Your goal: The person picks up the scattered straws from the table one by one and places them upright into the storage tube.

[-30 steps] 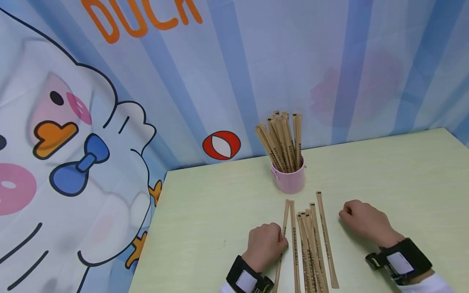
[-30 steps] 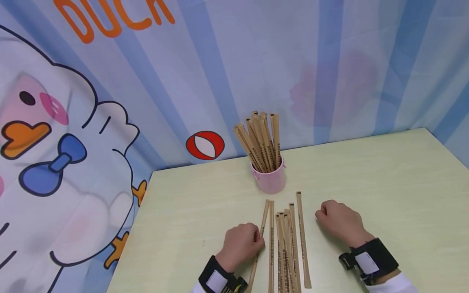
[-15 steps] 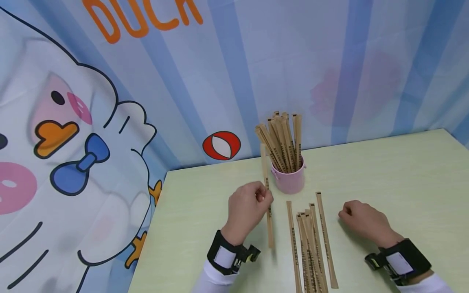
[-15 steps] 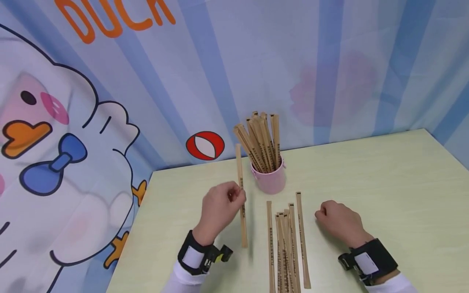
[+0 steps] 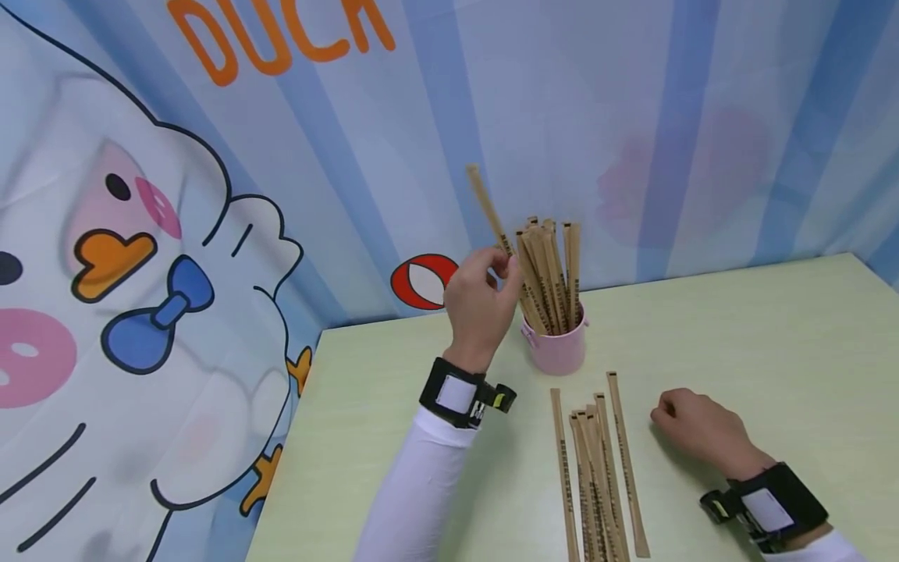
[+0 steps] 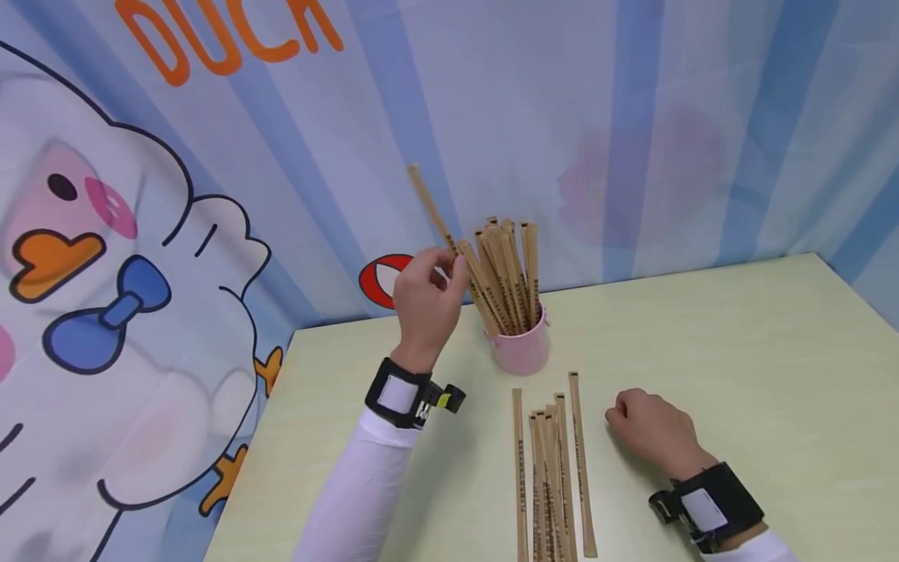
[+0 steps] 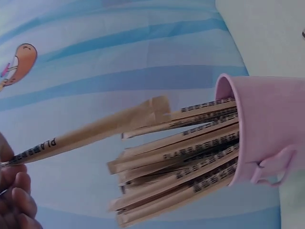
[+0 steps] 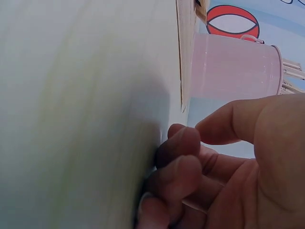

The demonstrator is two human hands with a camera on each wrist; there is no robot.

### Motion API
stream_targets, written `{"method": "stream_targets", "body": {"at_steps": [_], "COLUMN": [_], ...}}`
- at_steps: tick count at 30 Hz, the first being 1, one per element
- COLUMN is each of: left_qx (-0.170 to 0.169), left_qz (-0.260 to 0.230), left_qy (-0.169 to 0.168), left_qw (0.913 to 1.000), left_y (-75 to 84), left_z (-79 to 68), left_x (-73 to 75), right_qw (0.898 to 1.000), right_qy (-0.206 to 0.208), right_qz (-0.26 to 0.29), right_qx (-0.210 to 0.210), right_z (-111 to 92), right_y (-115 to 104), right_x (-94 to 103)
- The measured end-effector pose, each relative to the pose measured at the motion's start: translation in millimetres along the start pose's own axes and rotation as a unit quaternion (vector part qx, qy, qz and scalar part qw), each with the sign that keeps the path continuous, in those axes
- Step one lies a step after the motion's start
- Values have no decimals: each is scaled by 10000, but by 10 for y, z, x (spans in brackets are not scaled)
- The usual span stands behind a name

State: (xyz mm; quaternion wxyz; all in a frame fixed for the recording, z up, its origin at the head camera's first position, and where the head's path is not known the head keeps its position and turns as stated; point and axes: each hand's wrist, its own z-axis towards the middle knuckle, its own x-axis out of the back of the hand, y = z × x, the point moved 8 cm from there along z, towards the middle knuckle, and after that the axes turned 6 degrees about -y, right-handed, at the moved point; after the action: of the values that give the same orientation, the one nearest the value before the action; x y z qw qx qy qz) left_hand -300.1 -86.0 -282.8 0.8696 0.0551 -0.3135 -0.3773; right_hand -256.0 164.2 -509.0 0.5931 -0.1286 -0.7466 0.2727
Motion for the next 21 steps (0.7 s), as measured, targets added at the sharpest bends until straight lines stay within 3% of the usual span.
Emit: {"method": "stream_targets", "body": {"at_steps": [9,21], "left_qx": [411,989], "left_qz": [177,725], "left_qy": [-32,-690], "left_qw": [9990,9901], "left_y": [-270,-538], "left_z": [-37,-418], "left_x": [-391,-798], "right_qw": [10000,10000], "right_qy": [21,48], "right_qz": [8,33], "right_qx": [-46,4], "right_z": [3,6], "right_y": [14,17], "right_x": [-10,-4]}}
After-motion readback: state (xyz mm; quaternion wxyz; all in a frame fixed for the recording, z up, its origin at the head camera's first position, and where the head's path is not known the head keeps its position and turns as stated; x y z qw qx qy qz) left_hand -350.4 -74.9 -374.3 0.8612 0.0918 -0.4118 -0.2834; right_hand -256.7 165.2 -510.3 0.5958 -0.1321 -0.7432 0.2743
